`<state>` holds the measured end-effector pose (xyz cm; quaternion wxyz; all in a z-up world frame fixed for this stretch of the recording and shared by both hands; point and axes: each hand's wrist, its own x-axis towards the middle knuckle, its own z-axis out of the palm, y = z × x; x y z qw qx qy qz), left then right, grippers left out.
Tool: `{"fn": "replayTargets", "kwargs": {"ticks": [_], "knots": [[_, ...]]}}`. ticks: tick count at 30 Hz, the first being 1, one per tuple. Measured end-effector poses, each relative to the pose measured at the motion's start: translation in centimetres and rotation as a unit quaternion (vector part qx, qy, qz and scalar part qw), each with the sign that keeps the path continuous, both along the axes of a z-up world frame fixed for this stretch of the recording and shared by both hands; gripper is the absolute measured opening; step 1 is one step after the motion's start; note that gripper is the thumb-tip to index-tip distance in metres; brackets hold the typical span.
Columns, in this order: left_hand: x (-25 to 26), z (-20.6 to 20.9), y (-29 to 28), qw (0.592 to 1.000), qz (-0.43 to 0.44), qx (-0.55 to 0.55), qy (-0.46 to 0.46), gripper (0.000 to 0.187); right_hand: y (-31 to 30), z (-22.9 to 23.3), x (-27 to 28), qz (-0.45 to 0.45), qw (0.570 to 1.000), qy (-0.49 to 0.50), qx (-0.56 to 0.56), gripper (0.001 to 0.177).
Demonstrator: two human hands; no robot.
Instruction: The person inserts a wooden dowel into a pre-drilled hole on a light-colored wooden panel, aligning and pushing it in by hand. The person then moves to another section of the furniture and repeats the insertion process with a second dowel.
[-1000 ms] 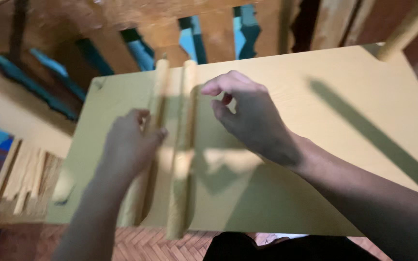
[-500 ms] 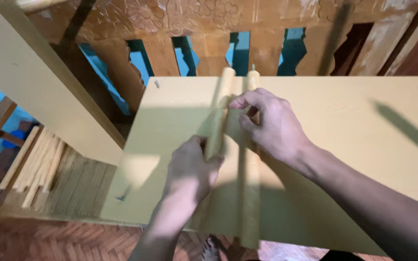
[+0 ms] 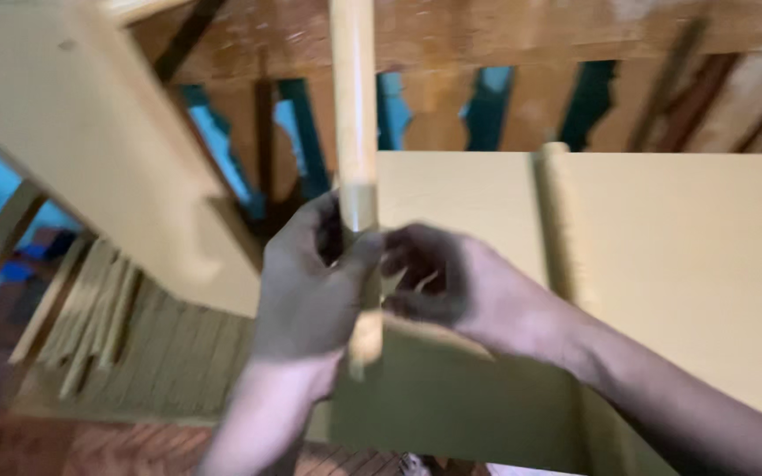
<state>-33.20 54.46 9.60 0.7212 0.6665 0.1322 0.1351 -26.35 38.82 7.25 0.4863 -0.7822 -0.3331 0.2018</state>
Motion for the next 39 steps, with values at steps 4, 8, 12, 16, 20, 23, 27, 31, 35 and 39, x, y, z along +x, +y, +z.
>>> {"fn": "replayTargets", "kwargs": {"ticks": [4, 8, 12, 16, 20, 23, 27, 31, 35, 39], "knots": [[-2.8, 0.2, 1.9, 0.995, 0.019, 0.044, -0.084, 0.04, 4.0, 0.0, -2.5, 0.084, 0.976, 0.16, 0.121, 0.053], [-5.4, -0.9, 1.7, 0.993, 0.082, 0.022, -0.083, 0.043, 6.1, -0.1, -4.0, 0.091, 0.985, 0.125, 0.078, 0.049], [-7.7, -1.6, 2.5, 0.981, 0.15, 0.093, -0.076, 0.045, 6.9, -0.5, -4.9, 0.123, 0.986, 0.014, 0.113, 0.042], [-10.3, -2.9, 3.1, 0.921, 0.192, 0.336, 0.044, 0.039, 6.4, -1.0, -4.5, 0.12, 0.992, -0.009, 0.025, 0.035], [-11.5, -5.0, 2.1, 0.918, 0.214, 0.331, 0.043, 0.027, 6.1, -1.6, -4.5, 0.118, 0.992, 0.012, 0.05, 0.03], [-11.2, -5.9, 1.1, 0.928, 0.204, 0.311, 0.021, 0.035, 5.6, -1.4, -4.4, 0.079, 0.996, -0.027, 0.026, 0.032], [-11.2, -6.0, -0.1, 0.929, 0.213, 0.298, 0.054, 0.035, 5.0, -1.1, -4.7, 0.077, 0.997, 0.011, 0.022, 0.033], [-11.2, -5.8, -0.3, 0.921, 0.237, 0.296, 0.09, 0.03, 4.8, -0.9, -4.9, 0.092, 0.995, -0.003, 0.029, 0.035], [-11.5, -5.9, -0.3, 0.915, 0.213, 0.297, 0.168, 0.032, 4.8, -0.7, -4.8, 0.086, 0.996, -0.031, 0.014, 0.039], [-13.1, -6.8, -0.1, 0.934, 0.194, 0.262, 0.145, 0.031, 5.5, -0.6, -4.7, 0.096, 0.994, 0.014, 0.042, 0.042]]}}
